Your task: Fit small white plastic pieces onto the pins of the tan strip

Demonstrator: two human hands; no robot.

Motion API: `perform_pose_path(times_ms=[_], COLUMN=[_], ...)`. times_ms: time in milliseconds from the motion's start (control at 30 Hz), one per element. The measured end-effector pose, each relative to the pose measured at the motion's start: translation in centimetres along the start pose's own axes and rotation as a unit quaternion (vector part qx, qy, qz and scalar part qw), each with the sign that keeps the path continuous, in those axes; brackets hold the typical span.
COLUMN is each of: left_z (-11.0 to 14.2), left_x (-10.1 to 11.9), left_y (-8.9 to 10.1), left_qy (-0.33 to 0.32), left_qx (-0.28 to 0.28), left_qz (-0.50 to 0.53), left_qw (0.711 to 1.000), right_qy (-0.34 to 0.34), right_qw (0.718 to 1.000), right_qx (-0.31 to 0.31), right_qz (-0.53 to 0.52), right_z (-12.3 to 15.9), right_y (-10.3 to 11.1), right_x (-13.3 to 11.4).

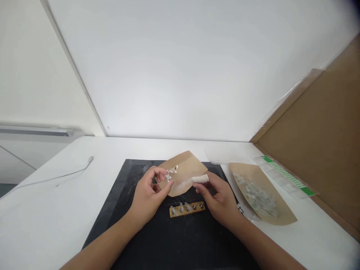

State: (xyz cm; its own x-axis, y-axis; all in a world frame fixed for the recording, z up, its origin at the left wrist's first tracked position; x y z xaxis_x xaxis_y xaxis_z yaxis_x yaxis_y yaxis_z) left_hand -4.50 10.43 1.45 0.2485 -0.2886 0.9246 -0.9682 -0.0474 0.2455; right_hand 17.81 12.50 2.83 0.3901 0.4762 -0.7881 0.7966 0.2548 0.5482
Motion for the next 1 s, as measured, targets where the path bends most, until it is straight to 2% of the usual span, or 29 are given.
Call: perform_pose_path(times_ms=[267,367,500,600,1000], left_z=[0.1,0.1,0.1,0.1,0.0], left_x=[0.5,1.3,2.7,3.1,2.5], left_y=[-0.3,-0.3,0.1,0.3,0.3], left_qy=[-0.014,-0.053,-0.131,-0.162,-0.121], left_qx=[-0.024,-0.028,0.003,0.012,-0.013], left_qz=[-0.052,-0.089,-0.15,-0.178,-0.187], left_qw=[0.998,0.994,0.98,0.971,0.975], right_qy=[-0.002,-0.002,-0.002,0.009,0.022], right_qw=[1.0,1.0,1.0,1.0,0.999], right_qx=[-0.004,-0.009,-0.009,-0.007,-0.013], right_qz=[0.012,0.016,0.016,0.017,0.031], right_z=[0.1,0.1,0.0,0.0,0.0], right_y=[0.3,0.4,0.4,0.4,0.5], right_x=[0.0,-0.1,-0.2,-0.5,-1.0])
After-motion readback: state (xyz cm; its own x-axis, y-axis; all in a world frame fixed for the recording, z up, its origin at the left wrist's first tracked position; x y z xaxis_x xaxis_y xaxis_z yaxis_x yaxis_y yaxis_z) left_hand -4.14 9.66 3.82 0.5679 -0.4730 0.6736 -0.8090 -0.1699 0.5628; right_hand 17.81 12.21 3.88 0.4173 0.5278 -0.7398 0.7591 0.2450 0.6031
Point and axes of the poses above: each hand's wrist, its own z-axis away from the middle knuckle, its own y-axis out of the back of the hand, x = y × z, the point moved 9 cm from there along -z, towards the middle knuckle, and after that the axes turned 10 degrees about -x, right-handed, at the moved point
